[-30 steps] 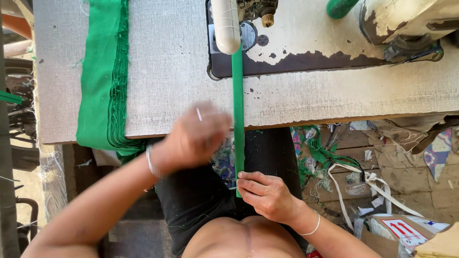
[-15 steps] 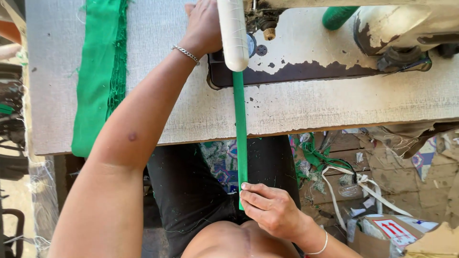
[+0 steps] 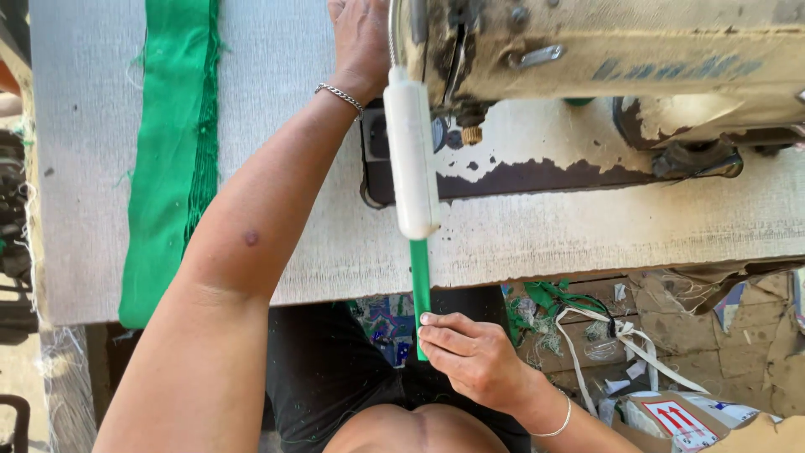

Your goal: Folding and aligning green fabric strips at a sewing machine for preparation

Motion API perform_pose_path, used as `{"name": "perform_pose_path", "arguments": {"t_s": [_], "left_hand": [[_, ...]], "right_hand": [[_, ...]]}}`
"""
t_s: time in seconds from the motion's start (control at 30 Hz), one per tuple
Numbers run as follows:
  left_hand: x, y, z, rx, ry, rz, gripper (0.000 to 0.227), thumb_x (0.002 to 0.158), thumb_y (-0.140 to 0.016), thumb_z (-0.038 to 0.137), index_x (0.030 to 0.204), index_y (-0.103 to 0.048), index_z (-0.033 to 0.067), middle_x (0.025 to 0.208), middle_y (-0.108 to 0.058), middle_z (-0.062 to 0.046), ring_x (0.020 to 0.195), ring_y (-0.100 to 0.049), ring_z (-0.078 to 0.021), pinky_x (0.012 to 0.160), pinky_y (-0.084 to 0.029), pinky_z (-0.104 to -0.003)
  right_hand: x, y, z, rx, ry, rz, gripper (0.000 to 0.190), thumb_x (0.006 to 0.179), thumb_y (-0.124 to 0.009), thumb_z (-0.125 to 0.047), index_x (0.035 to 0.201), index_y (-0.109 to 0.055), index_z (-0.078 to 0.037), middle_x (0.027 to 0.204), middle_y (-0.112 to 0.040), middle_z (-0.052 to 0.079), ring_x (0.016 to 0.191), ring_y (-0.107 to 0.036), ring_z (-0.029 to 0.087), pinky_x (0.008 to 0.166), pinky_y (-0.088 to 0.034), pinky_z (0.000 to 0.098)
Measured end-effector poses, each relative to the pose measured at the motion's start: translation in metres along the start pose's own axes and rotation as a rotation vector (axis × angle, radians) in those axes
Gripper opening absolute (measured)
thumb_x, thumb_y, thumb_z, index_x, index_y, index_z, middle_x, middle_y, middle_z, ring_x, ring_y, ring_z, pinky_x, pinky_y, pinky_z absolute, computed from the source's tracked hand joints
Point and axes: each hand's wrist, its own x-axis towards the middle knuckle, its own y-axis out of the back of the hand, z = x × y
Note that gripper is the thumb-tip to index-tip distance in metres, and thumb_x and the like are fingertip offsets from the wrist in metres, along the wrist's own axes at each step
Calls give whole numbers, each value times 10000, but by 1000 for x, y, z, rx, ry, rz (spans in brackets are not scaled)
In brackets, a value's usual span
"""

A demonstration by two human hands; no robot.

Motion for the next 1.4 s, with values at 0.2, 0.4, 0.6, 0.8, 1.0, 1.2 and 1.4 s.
{"name": "perform_pose_path", "arguments": {"t_s": [0.2,0.4,0.6,0.8,1.0,1.2,1.4], "left_hand": [[17,-1,12,-120,-128,0,142,849,-665,268,936,-563,219,822,-578,-12,763,-514,-235,755,-347,-408],[9,-8,23,-234,-246,-85,121,857,-650,220,942,-585,164,857,-584,-52,812,-543,-280,782,-384,-430],[-30,-3,17,-322,-322,-138,110,864,-636,173,949,-608,110,892,-590,-91,860,-572,-325,809,-421,-453],[-87,47,27,-381,-367,-173,110,872,-622,125,957,-632,56,927,-597,-130,909,-602,-369,837,-459,-474],[-103,112,54,-421,-481,-186,123,879,-609,78,964,-657,2,962,-605,-168,958,-633,-412,864,-498,-496],[-131,147,82,-414,-510,-180,164,821,-671,60,960,-681,-27,988,-640,-196,996,-674,-423,910,-528,-505],[-130,171,104,-289,-525,-123,80,935,-639,53,897,-708,42,968,-720,-131,992,-745,-310,917,-583,-433]], "right_hand": [[34,17,28,22,-15,-1,156,1001,-572,3,980,-720,45,1051,-716,102,1008,-722,310,913,-630,372],[61,18,66,-67,6,13,108,921,-666,49,903,-734,-32,953,-731,60,918,-737,245,728,-636,296],[68,5,112,-109,11,-36,163,891,-656,93,880,-723,-55,895,-703,63,882,-715,241,716,-615,295],[96,10,122,-251,50,31,175,947,-675,14,857,-678,-136,959,-668,-8,919,-693,204,653,-567,278],[100,19,120,-339,98,153,139,961,-676,-14,873,-719,-112,957,-665,66,953,-686,224,711,-586,296],[77,-3,140,-436,146,190,167,952,-631,-62,791,-642,-104,950,-629,51,878,-652,249,655,-578,359],[87,3,125,-468,155,227,115,922,-660,-22,810,-653,-46,819,-598,113,846,-676,340,723,-605,432]]}}
